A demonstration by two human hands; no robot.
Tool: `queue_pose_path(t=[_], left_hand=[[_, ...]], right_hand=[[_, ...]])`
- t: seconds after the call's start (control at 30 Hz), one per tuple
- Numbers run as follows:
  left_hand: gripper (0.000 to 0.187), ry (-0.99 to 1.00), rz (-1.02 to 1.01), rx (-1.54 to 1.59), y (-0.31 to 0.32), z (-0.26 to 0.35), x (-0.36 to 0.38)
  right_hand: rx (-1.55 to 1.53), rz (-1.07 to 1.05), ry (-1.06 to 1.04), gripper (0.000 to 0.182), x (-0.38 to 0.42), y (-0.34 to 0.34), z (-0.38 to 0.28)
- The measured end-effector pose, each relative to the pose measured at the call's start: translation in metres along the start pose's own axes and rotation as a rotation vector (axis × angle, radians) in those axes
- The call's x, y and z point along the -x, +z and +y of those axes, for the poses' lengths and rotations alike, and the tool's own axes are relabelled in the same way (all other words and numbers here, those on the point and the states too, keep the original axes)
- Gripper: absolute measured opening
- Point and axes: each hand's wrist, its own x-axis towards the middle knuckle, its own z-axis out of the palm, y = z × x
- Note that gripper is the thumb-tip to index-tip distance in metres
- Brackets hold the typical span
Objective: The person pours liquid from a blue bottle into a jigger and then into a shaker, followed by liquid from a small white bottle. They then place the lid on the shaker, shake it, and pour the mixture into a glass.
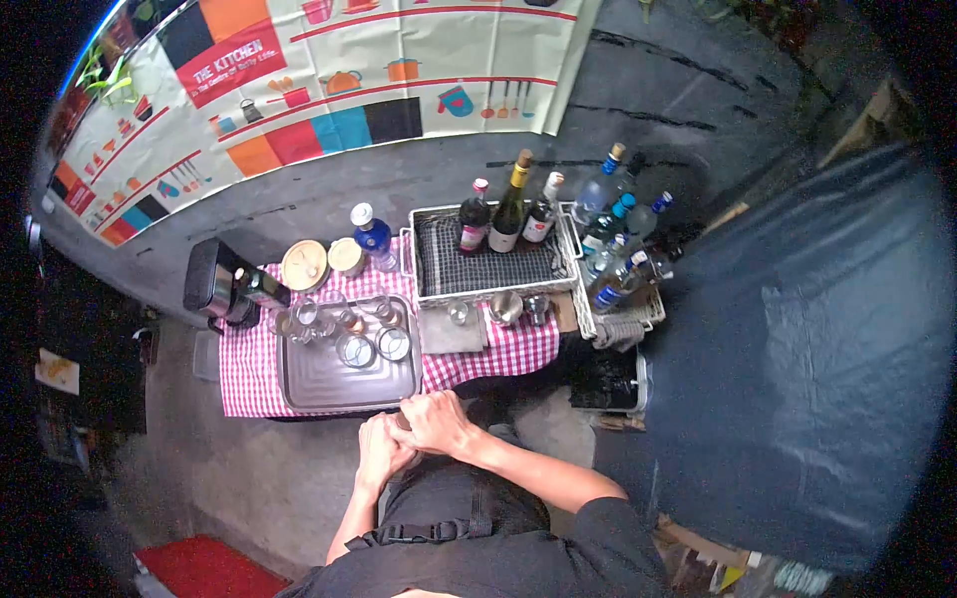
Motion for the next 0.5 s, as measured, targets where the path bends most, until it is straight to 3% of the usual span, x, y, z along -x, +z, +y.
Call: queue_pose_path(t=[0.07, 0.17, 0.2, 0.27, 0.33, 0.37, 0.4, 0.47, 0.5], left_hand=[[0.033, 0.146, -0.075, 0.072, -0.011, 0.0, 0.001], [0.025, 0.351, -0.169, 0.172, -0.015, 0.003, 0.0], [0.016, 0.416, -0.189, 0.202, -0.016, 0.007, -0.003], [0.017, 0.464, -0.183, 0.139, -0.018, 0.02, -0.007], [0.02, 0.251, -0.18, 0.116, -0.021, 0.029, -0.009], [0.031, 0.224, -0.162, 0.083, -0.015, 0.026, -0.01], [0.031, 0.229, -0.167, 0.081, -0.013, 0.029, -0.008], [0.023, 0.261, -0.04, 0.02, -0.008, 0.038, -0.007], [0.019, 0.254, -0.077, -0.001, 0.003, 0.028, -0.008]], right_hand=[[-0.059, 0.087, -0.086, 0.042, 0.008, 0.001, 0.007], [-0.074, 0.213, -0.408, 0.039, 0.015, -0.012, 0.009], [-0.06, 0.23, -0.4, 0.039, 0.016, -0.018, 0.008], [-0.039, 0.322, -0.435, 0.038, 0.02, -0.028, 0.005], [0.031, 0.306, -0.05, 0.039, 0.024, -0.037, -0.017], [0.114, 0.275, 0.079, 0.04, 0.026, -0.042, -0.026], [0.191, 0.242, 0.212, 0.042, 0.03, -0.042, -0.034], [0.228, 0.257, 0.289, 0.04, 0.035, -0.037, -0.034], [0.167, 0.248, 0.262, 0.038, 0.037, -0.031, -0.026]])
